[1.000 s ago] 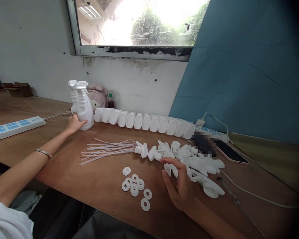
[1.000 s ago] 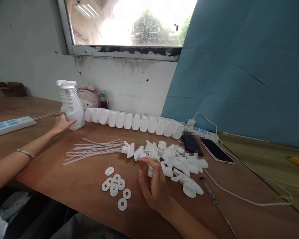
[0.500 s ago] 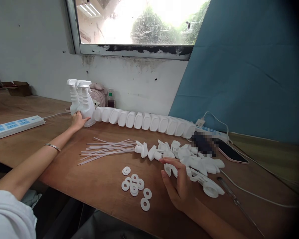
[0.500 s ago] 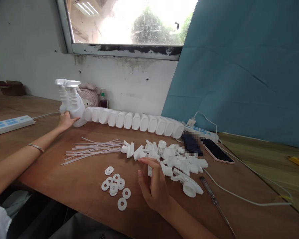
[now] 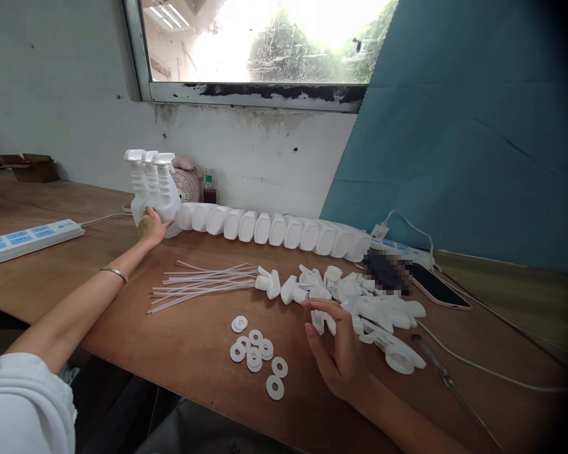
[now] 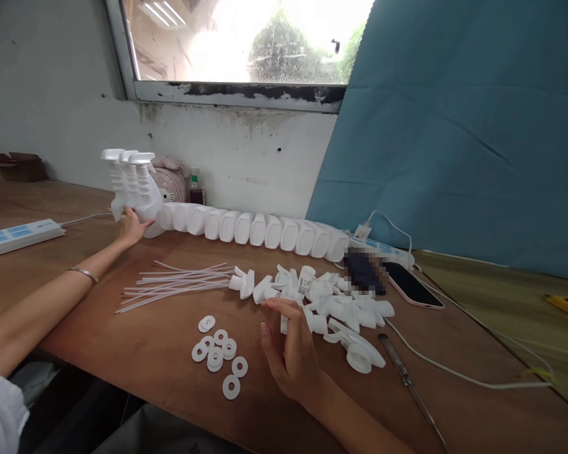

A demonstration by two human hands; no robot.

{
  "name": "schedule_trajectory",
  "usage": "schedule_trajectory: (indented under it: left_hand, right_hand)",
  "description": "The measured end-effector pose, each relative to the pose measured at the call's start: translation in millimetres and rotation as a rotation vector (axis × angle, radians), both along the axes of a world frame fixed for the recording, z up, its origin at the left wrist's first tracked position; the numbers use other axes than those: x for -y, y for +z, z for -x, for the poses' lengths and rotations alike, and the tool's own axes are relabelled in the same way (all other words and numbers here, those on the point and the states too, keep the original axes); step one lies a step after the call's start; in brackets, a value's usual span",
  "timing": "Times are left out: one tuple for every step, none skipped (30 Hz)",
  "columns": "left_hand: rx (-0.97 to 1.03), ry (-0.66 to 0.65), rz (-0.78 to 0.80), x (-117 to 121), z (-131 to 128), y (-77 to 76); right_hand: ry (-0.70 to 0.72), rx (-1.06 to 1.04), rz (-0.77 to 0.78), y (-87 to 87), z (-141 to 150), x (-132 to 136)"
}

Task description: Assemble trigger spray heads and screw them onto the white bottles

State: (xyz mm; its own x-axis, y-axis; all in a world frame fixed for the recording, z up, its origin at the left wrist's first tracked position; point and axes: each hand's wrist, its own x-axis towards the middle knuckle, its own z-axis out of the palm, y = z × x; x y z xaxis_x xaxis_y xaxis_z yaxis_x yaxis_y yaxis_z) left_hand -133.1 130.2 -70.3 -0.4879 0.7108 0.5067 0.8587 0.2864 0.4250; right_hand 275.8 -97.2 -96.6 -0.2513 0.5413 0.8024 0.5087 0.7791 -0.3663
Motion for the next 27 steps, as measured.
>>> schedule_trajectory:
  left_hand:
    - [-0.001, 0.006, 0.002, -1, -1, -0.3]
    - [-0.002, 0.008, 0.003, -2, -1, -0.4]
    - [-0.005, 0.008, 0.004, -3, -1, -0.4]
    - [-0.008, 0.008, 0.004, -3, -2, -0.2]
    - [-0.011, 0.007, 0.004, -3, -2, 0.0]
    - [-0.015, 0.006, 0.001, -3, -2, 0.3]
    - [-0.02, 0.004, -0.002, -4, -2, 0.6]
    - [-0.026, 0.0, -0.006, -4, -2, 0.9]
    - [-0.032, -0.005, -0.01, -5, -2, 1.2]
    - [-0.039, -0.012, -0.014, -6, -1, 1.4]
    - [-0.047, -0.016, -0.019, -6, -1, 1.5]
    - [-0.057, -0.02, -0.024, -6, -1, 1.4]
    - [-0.07, -0.02, -0.034, -6, 0, 1.2]
    - [-0.087, -0.017, -0.05, -5, 0, 0.8]
    - [-0.11, -0.013, -0.073, -3, 0, 0.4]
    - [-0.14, -0.015, -0.101, -1, 0, -0.1]
    - [-0.176, -0.025, -0.132, 2, 0, -0.5]
    - [-0.22, -0.05, -0.159, 6, 0, -0.9]
    - [-0.269, -0.091, -0.179, 9, -1, -1.2]
    - [-0.322, -0.148, -0.189, 11, -2, -1.5]
    - [-0.377, -0.215, -0.19, 13, -3, -1.8]
    - [-0.432, -0.286, -0.182, 13, -5, -2.2]
    - [-0.484, -0.354, -0.17, 13, -7, -2.9]
    - [-0.53, -0.414, -0.157, 11, -9, -3.7]
    - [-0.572, -0.464, -0.146, 7, -11, -4.6]
    - [-0.607, -0.504, -0.137, 3, -13, -5.8]
    - [-0.636, -0.534, -0.132, -1, -14, -7.0]
  right_hand:
    - [0.004, -0.002, 0.0, -0.4, 0, 0]
    - [0.008, -0.004, 0.0, -0.8, 0, 0]
    - [0.01, -0.004, 0.001, -1.1, 0, -1]
    - [0.012, -0.004, 0.002, -1.4, -1, -1]
    - [0.014, -0.003, 0.006, -1.6, -1, -1]
    - [0.016, -0.002, 0.011, -1.6, 0, -1]
    - [0.018, -0.001, 0.014, -1.7, 0, -2]
    - [0.02, -0.002, 0.016, -1.6, 0, -2]
    - [0.024, -0.001, 0.018, -1.6, 0, -2]
    - [0.027, -0.001, 0.019, -1.6, 1, -2]
    - [0.029, -0.002, 0.02, -1.5, 1, -2]
    - [0.03, -0.004, 0.019, -1.5, 1, -2]
    - [0.03, -0.006, 0.019, -1.4, 1, -2]
    - [0.029, -0.008, 0.018, -1.3, 1, -1]
    - [0.029, -0.01, 0.015, -1.2, 1, -1]
    - [0.029, -0.012, 0.015, -1.2, 1, -1]
    - [0.03, -0.013, 0.013, -1.1, 1, -1]
    - [0.031, -0.013, 0.014, -1.2, 1, -1]
    - [0.032, -0.012, 0.014, -1.4, 2, -1]
    - [0.033, -0.011, 0.014, -1.6, 2, -1]
    - [0.033, -0.008, 0.017, -1.8, 2, -1]
    - [0.033, -0.005, 0.017, -2.0, 2, -1]
    - [0.033, -0.005, 0.017, -2.0, 2, -1]
    - [0.033, -0.005, 0.018, -1.8, 2, -1]
    - [0.032, -0.007, 0.019, -1.5, 2, -1]
    - [0.033, -0.01, 0.02, -1.1, 1, -1]
    - [0.035, -0.012, 0.021, -0.7, 1, -1]
